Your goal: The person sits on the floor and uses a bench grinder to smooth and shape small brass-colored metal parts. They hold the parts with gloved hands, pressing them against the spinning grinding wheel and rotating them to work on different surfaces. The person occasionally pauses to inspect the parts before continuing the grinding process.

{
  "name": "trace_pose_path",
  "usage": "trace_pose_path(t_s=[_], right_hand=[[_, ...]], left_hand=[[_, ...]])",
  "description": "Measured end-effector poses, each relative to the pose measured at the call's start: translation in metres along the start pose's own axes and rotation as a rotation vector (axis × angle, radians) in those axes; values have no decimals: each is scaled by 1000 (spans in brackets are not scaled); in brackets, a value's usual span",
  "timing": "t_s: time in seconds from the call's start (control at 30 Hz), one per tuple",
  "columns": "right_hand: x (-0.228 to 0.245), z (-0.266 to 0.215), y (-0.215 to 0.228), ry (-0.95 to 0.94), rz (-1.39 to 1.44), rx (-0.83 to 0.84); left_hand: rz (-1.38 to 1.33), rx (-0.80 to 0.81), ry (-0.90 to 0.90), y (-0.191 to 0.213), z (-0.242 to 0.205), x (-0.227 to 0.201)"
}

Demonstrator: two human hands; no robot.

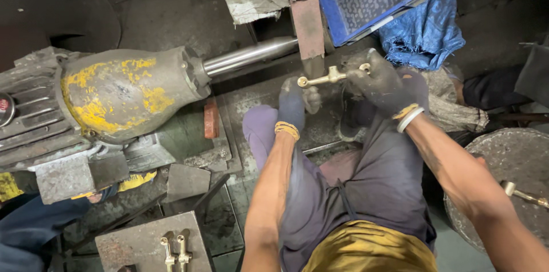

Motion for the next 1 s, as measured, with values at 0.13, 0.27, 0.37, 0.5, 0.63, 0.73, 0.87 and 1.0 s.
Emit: trace_pose_path(t_s=[0.13, 0.27, 0.37, 0.5, 0.63, 0.73, 0.87, 1.0], right_hand=[[-2, -5, 3, -13, 75, -6], [1, 4, -10, 13, 88, 9], [2, 7, -24, -58, 308, 66], [8, 2, -23, -98, 399, 90], [14, -7, -11, -103, 473, 97], [11, -7, -14, -204, 487, 70], [11, 2, -23, -322, 464, 44], [23, 3, -31, -258, 560, 87]], left_hand=[[14, 5, 3, -4, 1, 4], [0, -74, 70, 7, 3, 1], [9, -71, 52, 14, 6, -2], [-7, -24, 34, 13, 8, 2], [-13, -10, 50, 3, 12, 8], [26, -92, 75, 6, 10, 12], [-8, -96, 77, 10, 12, 5], [-1, -117, 87, 19, 13, 4]])
Point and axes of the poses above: each hand's wrist, its own z-axis towards the middle knuckle, its own y-axis out of the back of the hand, x = y × z, the point moved 5 cm from there along z, towards the middle knuckle, and after that the axes turned 1 degree about y, right-handed, at the moved point
